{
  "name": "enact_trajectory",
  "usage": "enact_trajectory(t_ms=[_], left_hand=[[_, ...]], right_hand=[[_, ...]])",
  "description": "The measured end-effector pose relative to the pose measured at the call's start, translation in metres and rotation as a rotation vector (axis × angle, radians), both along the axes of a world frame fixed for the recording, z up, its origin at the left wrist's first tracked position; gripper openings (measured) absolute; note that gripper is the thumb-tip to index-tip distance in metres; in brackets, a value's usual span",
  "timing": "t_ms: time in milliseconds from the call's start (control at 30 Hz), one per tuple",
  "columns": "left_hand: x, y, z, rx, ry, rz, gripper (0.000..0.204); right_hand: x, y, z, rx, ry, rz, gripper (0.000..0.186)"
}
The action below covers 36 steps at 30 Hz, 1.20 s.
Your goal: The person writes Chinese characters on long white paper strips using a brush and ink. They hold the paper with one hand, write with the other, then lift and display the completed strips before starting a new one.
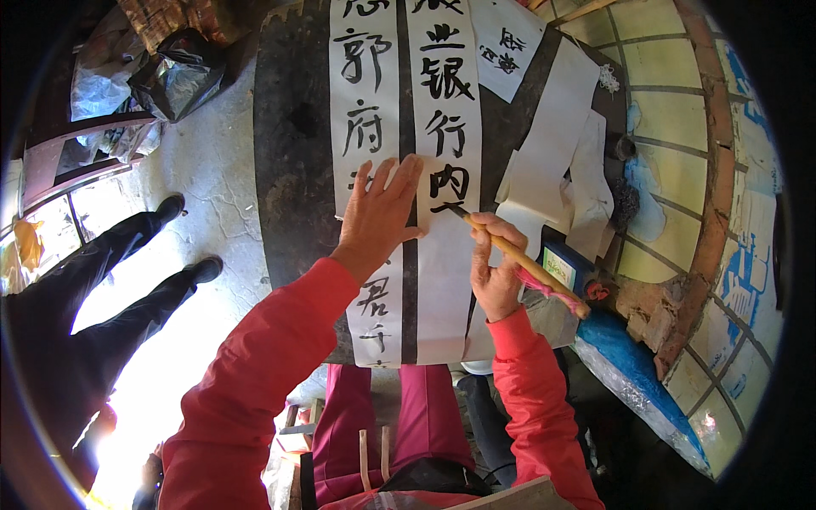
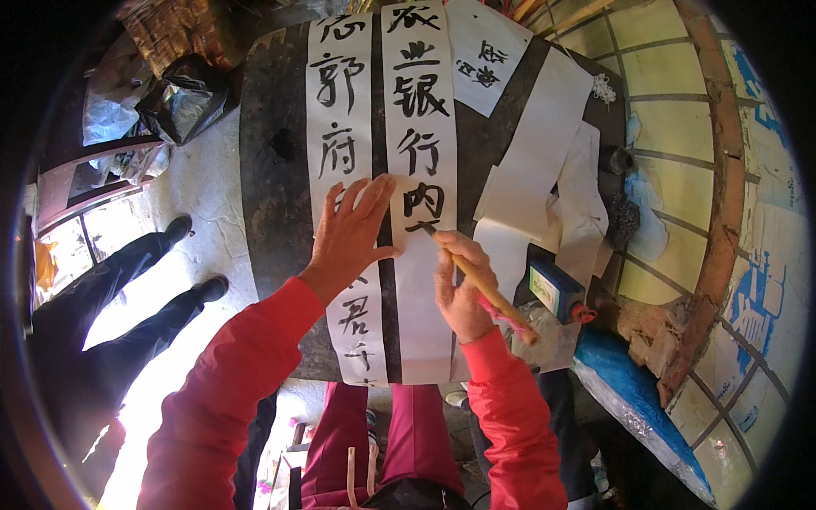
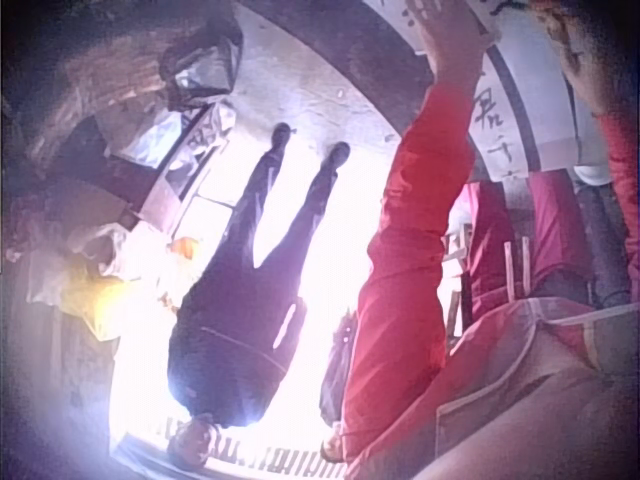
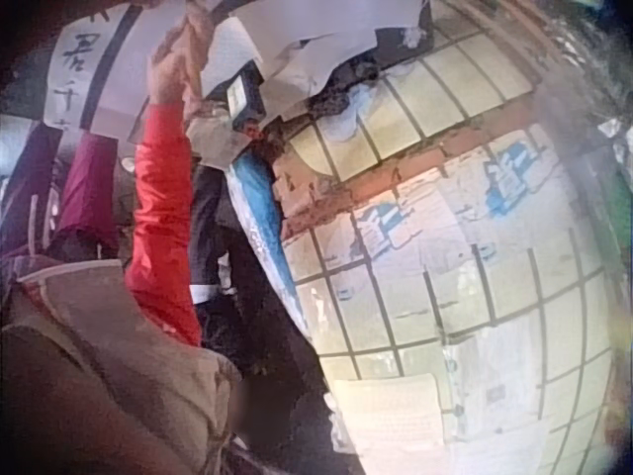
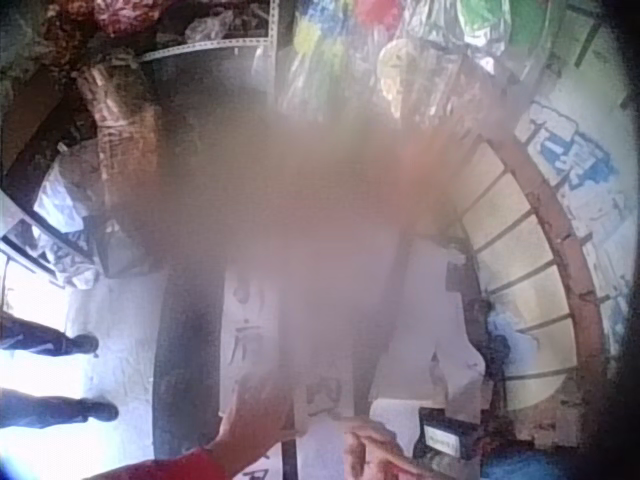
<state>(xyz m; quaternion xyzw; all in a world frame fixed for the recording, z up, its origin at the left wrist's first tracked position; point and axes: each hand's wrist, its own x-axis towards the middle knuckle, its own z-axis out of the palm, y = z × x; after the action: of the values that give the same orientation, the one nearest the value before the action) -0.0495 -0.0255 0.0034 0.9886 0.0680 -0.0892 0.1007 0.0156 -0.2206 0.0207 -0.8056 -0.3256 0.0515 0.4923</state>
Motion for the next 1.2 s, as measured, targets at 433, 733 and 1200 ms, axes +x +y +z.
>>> enact_trajectory(t_ms=[433,733,1200], left_hand=[[-0.001,0.0,-0.001,0.007,-0.011,0.002,0.111],[-0.001,0.0,-0.002,-0.004,-0.011,-0.003,0.108],[0.0,0.001,0.003,-0.02,0.03,-0.007,0.109]], right_hand=[[-0.005,-0.003,0.006,-0.087,-0.002,0.025,0.023],[-0.009,-0.008,-0.002,-0.046,-0.03,0.004,0.021],[-0.025,-0.011,0.001,0.011,0.08,0.012,0.029]])
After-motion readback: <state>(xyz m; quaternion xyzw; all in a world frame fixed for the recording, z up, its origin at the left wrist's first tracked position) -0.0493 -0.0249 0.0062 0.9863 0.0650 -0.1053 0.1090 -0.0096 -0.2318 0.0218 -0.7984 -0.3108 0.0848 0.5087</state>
